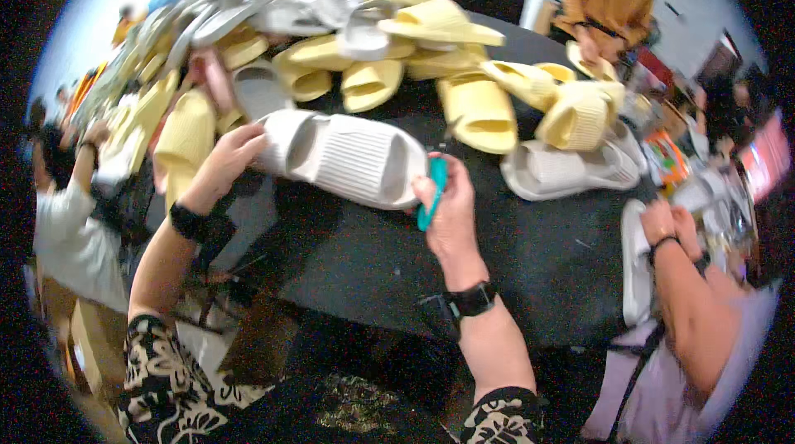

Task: Trimming excess material from finished slides using scissors.

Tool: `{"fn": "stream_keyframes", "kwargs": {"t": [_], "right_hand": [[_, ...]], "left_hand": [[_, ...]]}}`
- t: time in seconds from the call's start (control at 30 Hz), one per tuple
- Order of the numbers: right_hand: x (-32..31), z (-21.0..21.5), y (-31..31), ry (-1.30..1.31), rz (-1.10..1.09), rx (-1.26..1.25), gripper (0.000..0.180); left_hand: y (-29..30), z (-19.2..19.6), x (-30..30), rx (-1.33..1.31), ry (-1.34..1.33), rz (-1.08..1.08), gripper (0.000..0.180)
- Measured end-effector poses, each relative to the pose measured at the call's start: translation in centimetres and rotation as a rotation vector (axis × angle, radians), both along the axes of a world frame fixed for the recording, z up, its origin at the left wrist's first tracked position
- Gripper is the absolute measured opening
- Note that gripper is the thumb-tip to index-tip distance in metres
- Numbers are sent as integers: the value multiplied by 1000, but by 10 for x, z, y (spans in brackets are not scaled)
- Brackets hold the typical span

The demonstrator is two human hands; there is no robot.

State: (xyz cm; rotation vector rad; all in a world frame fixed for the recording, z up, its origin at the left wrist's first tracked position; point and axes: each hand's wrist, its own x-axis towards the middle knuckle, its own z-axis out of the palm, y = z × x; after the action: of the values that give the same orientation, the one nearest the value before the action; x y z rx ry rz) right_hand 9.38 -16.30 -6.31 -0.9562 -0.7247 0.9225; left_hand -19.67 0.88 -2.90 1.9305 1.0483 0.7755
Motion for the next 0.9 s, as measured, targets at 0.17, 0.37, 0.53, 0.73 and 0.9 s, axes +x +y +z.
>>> {"fn": "stream_keyframes", "kwargs": {"t": [0.17,0.37,0.53,0.73,0.9], "right_hand": [[9,5,0,154,-16,38,40],[29,17,-17,189,-24,108,39],[17,28,-9,287,-53,165,31],[10,18,-12,308,-109,94,25],[-11,15,-13,227,68,-112,28]], "left_hand": [[23,-5,-26,486,137,154,35],[1,32,-3,-284,-212,23,32],[13,41,-35,-431,-437,80,27],[13,70,-1,-453,-649,75,7],[29,91,55,-539,-785,-66,17]]}}
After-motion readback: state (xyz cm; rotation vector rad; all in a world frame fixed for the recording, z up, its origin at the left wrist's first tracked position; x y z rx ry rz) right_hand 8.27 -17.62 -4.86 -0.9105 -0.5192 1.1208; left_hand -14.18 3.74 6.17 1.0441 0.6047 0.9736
